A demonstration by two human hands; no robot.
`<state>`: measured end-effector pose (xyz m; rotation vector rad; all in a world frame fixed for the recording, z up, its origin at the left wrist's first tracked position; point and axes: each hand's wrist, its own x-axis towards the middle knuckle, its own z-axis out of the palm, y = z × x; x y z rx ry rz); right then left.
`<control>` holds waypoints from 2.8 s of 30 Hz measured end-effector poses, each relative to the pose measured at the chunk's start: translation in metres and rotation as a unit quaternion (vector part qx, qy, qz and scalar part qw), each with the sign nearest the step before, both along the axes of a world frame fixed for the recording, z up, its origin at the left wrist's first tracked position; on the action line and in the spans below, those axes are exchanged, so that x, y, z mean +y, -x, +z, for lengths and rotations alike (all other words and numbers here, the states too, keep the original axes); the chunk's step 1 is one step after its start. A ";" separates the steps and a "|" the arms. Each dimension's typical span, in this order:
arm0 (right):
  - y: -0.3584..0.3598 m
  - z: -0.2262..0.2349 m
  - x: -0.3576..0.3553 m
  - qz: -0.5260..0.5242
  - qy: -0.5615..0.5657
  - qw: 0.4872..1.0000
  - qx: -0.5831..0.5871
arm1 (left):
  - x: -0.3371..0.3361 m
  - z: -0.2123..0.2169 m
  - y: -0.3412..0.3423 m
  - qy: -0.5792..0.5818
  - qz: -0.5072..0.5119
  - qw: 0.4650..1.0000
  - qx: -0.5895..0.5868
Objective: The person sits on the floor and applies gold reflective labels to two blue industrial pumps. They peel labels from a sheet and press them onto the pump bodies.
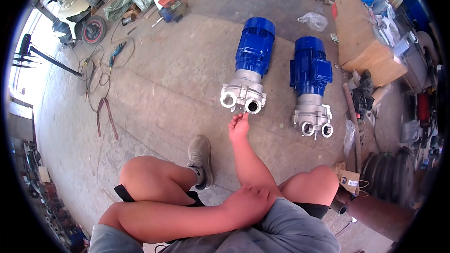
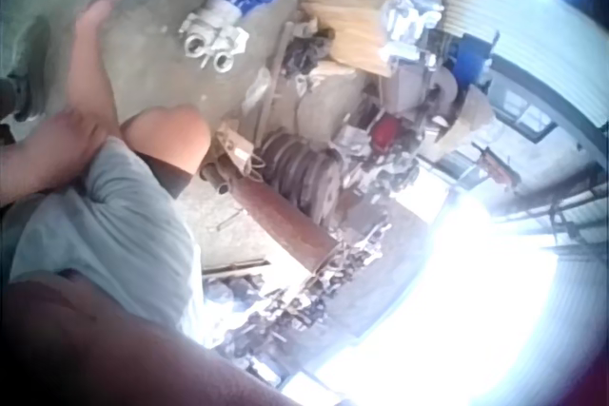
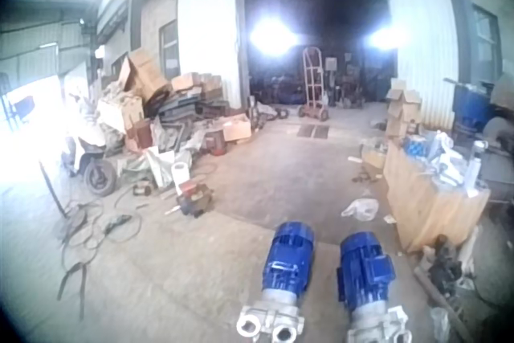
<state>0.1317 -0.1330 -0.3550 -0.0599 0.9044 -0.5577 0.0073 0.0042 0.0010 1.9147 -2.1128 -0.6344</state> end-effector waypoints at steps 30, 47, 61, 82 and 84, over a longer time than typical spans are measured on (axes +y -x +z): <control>-0.028 0.016 0.004 -0.070 -0.059 0.995 0.047 | -0.109 0.016 -0.067 -0.158 -0.395 0.900 0.094; 0.234 0.316 -0.004 0.754 0.414 0.381 0.339 | -0.153 0.043 -0.134 -0.244 0.019 0.895 0.373; 0.314 0.621 0.122 0.591 0.130 0.624 0.494 | 0.181 0.242 -0.340 -0.310 -0.042 0.927 0.207; -0.146 0.712 0.959 -0.102 -0.267 0.826 0.485 | 0.054 0.401 -0.443 -0.246 -0.443 0.830 -0.233; -0.205 0.676 1.004 -0.219 -0.316 0.831 0.402 | 0.093 0.391 -0.399 -0.188 -0.501 0.813 -0.228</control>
